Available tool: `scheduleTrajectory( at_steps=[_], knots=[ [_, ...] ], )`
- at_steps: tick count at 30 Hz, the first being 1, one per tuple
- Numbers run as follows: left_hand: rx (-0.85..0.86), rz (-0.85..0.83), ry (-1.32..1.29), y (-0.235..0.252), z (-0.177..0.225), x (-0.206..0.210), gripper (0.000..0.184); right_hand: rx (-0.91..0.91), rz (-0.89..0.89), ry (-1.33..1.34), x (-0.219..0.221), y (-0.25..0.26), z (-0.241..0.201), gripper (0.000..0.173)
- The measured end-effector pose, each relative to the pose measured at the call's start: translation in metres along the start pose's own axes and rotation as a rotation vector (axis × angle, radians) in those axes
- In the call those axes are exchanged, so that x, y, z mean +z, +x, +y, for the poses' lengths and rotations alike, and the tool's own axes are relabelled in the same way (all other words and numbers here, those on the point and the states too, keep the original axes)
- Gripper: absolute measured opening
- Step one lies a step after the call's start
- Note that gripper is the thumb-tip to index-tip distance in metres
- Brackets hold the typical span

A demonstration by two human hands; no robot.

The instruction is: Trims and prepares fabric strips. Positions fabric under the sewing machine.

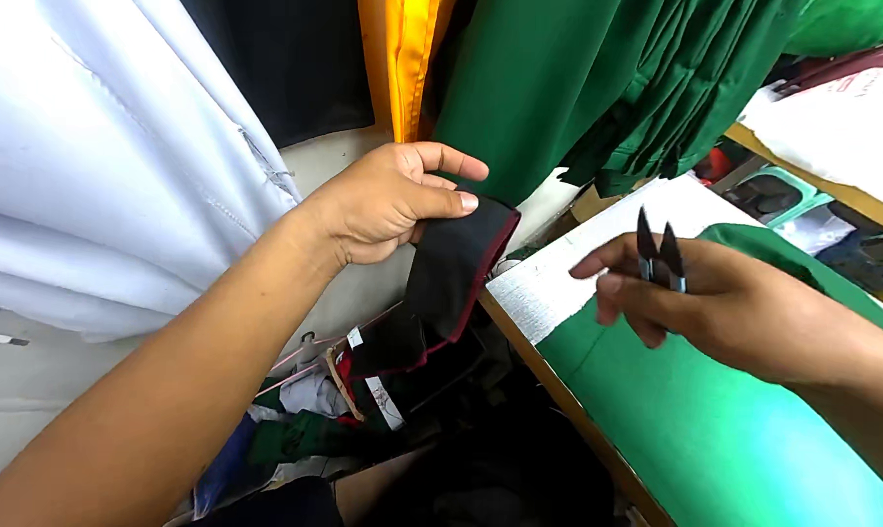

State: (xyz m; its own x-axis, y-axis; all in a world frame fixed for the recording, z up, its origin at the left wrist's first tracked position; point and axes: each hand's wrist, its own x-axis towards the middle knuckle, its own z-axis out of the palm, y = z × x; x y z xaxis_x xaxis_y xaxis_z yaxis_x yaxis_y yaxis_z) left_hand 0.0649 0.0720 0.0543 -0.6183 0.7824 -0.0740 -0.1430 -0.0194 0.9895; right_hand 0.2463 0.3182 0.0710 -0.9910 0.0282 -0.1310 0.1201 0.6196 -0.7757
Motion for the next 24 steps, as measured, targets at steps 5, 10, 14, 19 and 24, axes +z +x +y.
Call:
scheduleTrajectory(
  at_steps=[5,10,14,19,24],
  knots=[
    [-0.135,-0.110,-0.049,0.001,-0.030,0.018,0.042,-0.051,-0.071,0.045,0.002,-0.053,0.033,0.038],
    [-0.107,-0.169,-0.037,0.002,-0.037,0.032,0.040,0.032,0.053,0.242,0.024,-0.073,0.034,0.033],
    [-0.002,-0.254,-0.068,0.001,-0.030,0.064,0.044,0.092,0.263,0.490,0.066,-0.039,0.014,0.020],
    [0.166,-0.068,-0.071,0.003,-0.045,0.064,0.045,0.118,0.387,0.806,0.065,0.008,0.001,0.010],
    [0.112,-0.256,-0.055,-0.009,-0.082,0.061,0.077,0.130,0.450,0.899,0.042,0.031,-0.007,0.019]
  ],
)
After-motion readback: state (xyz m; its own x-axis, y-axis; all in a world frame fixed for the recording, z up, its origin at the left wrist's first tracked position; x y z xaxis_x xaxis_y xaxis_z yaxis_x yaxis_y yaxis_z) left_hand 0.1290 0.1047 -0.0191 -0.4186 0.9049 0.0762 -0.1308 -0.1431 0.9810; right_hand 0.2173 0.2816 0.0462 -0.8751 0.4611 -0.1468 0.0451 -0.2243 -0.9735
